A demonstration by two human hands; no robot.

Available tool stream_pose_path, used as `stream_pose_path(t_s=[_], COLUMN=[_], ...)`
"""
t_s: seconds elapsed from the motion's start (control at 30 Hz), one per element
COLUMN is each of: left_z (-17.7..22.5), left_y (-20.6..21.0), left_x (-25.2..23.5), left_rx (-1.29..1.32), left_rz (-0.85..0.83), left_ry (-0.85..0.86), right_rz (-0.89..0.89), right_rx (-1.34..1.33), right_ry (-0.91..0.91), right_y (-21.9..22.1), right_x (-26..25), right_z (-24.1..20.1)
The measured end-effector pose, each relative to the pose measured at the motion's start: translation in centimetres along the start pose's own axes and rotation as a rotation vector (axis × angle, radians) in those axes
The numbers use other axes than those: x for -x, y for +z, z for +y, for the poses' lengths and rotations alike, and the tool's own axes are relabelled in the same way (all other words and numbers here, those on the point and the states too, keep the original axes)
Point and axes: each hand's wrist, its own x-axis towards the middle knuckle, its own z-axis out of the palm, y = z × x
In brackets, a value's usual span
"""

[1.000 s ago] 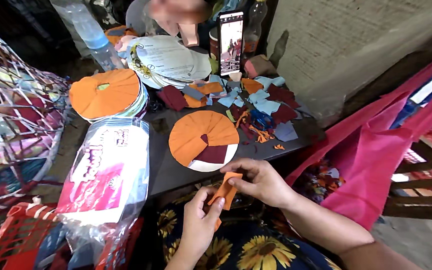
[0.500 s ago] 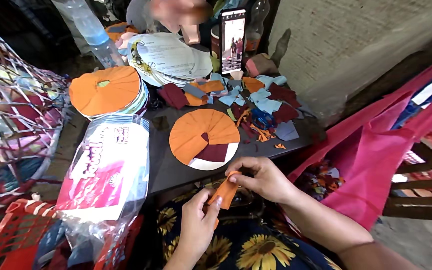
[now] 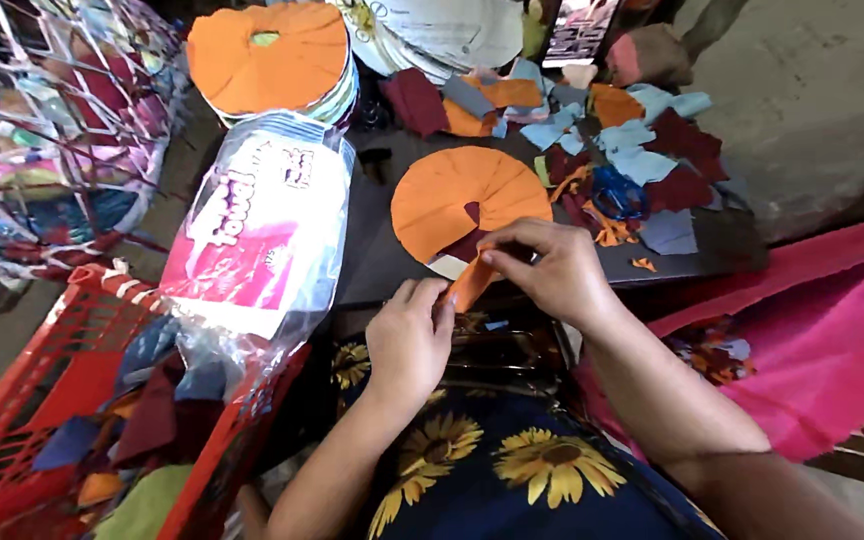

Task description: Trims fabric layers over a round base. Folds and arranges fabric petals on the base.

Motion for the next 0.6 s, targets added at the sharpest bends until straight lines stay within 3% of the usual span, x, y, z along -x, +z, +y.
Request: stream_pose_path(t_s=[0.17,0.37,0.6], left_z=[0.0,-0.1,-1.7], left_y=[-1.2,-1.8,-1.9], left_x=[-2.3,-5.0,-4.4], left_rx=[-0.051,-0.109,-0.119], left_rz=[0.005,-0.173,0.042], left_ry=[-0.031,-0.170,-0.114], right_rz=[0.003,-0.055,-0.077], right_rx=[0.026,0.142,0.206], right_ry=[0.049,0.151,0.188], right_y=[0.4,1.0,1.2], right_x=[-2.7,-4.5,-4.7], right_z=[-0.5,-0.3,0.1])
